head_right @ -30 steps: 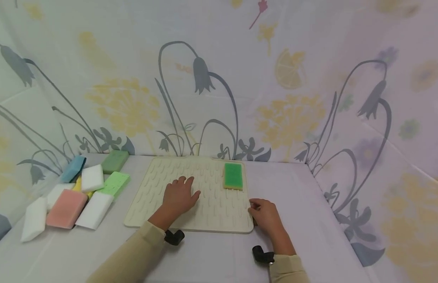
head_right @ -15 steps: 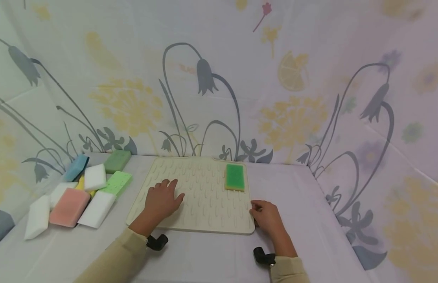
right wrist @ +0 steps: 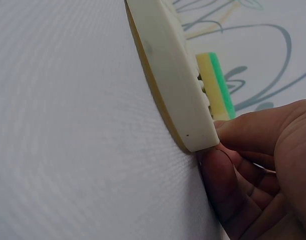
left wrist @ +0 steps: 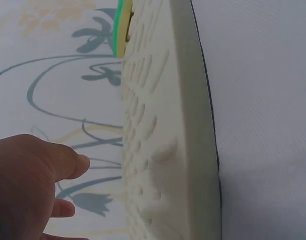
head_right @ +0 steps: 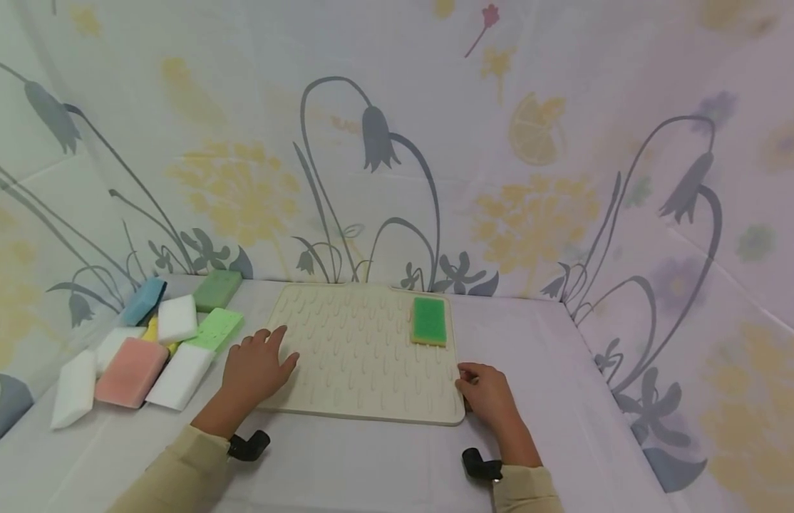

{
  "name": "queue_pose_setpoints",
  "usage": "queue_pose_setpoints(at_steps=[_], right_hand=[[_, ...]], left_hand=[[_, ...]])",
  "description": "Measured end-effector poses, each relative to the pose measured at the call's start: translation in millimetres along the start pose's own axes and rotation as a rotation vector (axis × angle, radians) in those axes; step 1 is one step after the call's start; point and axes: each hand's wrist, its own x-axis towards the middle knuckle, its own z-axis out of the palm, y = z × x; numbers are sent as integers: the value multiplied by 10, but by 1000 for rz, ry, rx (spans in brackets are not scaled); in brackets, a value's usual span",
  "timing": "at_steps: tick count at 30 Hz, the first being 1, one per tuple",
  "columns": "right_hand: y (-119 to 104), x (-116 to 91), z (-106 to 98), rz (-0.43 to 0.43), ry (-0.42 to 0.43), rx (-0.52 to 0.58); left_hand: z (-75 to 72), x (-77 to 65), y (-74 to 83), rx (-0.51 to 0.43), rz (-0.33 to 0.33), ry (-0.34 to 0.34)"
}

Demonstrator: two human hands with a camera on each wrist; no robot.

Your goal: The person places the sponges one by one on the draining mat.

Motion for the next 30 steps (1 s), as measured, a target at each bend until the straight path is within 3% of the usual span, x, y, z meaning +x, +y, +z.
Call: queue_pose_setpoints(at_steps=[20,30], right_hand=[[23,4,-5,-22,3,-15],[-9,-1,-10,-14,4,-35]], left_hand=[[-208,-259,-573,-55,-28,114],[-217,-385,-834,-62,-97,118]])
